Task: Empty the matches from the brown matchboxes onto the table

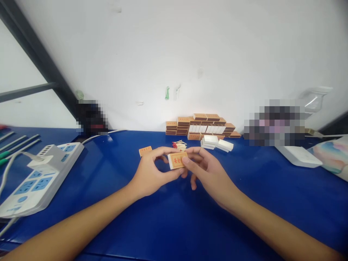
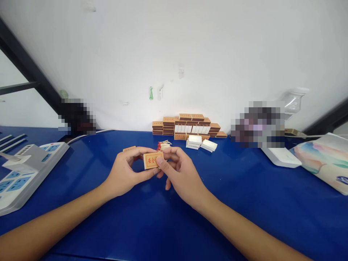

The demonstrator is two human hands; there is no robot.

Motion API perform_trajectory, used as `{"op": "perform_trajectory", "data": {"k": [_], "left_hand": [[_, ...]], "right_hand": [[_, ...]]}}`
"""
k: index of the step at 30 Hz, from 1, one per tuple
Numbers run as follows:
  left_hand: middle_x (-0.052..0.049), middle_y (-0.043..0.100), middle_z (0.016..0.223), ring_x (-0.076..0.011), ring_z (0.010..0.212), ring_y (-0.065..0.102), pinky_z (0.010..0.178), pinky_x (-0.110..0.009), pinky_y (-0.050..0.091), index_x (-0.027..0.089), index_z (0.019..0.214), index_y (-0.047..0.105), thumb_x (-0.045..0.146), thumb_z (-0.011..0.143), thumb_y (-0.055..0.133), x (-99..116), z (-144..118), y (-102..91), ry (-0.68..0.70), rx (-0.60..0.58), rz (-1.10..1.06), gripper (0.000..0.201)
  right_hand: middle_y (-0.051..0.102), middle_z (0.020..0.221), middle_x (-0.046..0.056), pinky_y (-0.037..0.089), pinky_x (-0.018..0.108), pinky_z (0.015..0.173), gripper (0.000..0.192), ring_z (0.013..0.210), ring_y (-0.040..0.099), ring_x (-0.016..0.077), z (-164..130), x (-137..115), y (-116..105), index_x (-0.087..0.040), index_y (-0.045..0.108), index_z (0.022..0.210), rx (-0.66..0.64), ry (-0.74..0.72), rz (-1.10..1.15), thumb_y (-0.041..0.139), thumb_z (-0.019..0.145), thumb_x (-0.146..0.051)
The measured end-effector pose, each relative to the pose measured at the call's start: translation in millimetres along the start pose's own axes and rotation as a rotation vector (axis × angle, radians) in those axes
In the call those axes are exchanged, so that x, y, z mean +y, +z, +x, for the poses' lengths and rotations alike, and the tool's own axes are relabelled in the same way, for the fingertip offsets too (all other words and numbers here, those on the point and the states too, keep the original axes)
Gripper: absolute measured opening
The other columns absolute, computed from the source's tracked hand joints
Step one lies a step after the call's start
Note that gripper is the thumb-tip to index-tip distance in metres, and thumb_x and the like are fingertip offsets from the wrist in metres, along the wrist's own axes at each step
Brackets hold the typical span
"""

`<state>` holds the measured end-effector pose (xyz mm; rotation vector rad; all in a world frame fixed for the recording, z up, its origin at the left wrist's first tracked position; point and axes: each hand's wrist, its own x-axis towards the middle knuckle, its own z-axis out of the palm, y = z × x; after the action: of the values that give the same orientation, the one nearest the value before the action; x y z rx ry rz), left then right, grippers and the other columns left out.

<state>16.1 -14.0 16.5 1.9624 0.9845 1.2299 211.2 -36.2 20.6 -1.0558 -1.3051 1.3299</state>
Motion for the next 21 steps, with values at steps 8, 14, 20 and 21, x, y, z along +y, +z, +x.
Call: {"op": "perform_trajectory", "data": {"k": [8, 14, 20, 21], "left_hand": [[-0.002, 0.079, 0.106, -0.0193, 0.089, 0.071, 0.085, -0.036, 0.057, 0.025, 0.114, 0.073, 0.022, 0.078, 0.085, 0.5, 3.6, -4.9, 0.207, 0.036, 0.274, 0.038], [-0.002, 0.08, 0.101, -0.0197, 0.083, 0.07, 0.079, -0.037, 0.055, 0.024, 0.11, 0.074, 0.028, 0.08, 0.084, 0.5, 2.9, -4.8, 0.246, 0.087, 0.337, 0.032], [-0.001, 0.081, 0.097, -0.0186, 0.08, 0.07, 0.077, -0.036, 0.053, 0.024, 0.107, 0.076, 0.029, 0.081, 0.083, -0.3, 1.4, -1.9, 0.231, 0.122, 0.314, 0.028], [-0.002, 0.081, 0.098, -0.0188, 0.08, 0.07, 0.077, -0.035, 0.053, 0.023, 0.108, 0.076, 0.029, 0.081, 0.084, -0.5, 1.3, -1.6, 0.23, 0.127, 0.312, 0.029]], "right_hand": [[0.067, 0.088, 0.002, 0.046, 0.023, 0.036, 0.053, 0.064, 0.064, 0.016, 5.4, 3.2, -5.4, -0.023, 0.054, 0.107, 0.119, -0.066, -0.041, 0.082, 0.079, -0.059], [0.066, 0.105, 0.005, 0.048, 0.023, 0.039, 0.049, 0.068, 0.064, 0.0146, 1.6, 1.0, -1.4, -0.025, 0.053, 0.113, 0.242, -0.162, -0.101, 0.075, 0.086, -0.059], [0.066, 0.111, 0.008, 0.056, 0.026, 0.048, 0.041, 0.081, 0.067, 0.0186, -1.2, 1.6, 1.2, -0.024, 0.058, 0.113, 0.048, -0.152, -0.13, 0.067, 0.093, -0.058], [0.065, 0.114, 0.008, 0.054, 0.025, 0.046, 0.043, 0.079, 0.067, 0.0177, -0.5, 2.5, 0.5, -0.025, 0.056, 0.116, 0.117, -0.173, -0.118, 0.069, 0.092, -0.058]]}}
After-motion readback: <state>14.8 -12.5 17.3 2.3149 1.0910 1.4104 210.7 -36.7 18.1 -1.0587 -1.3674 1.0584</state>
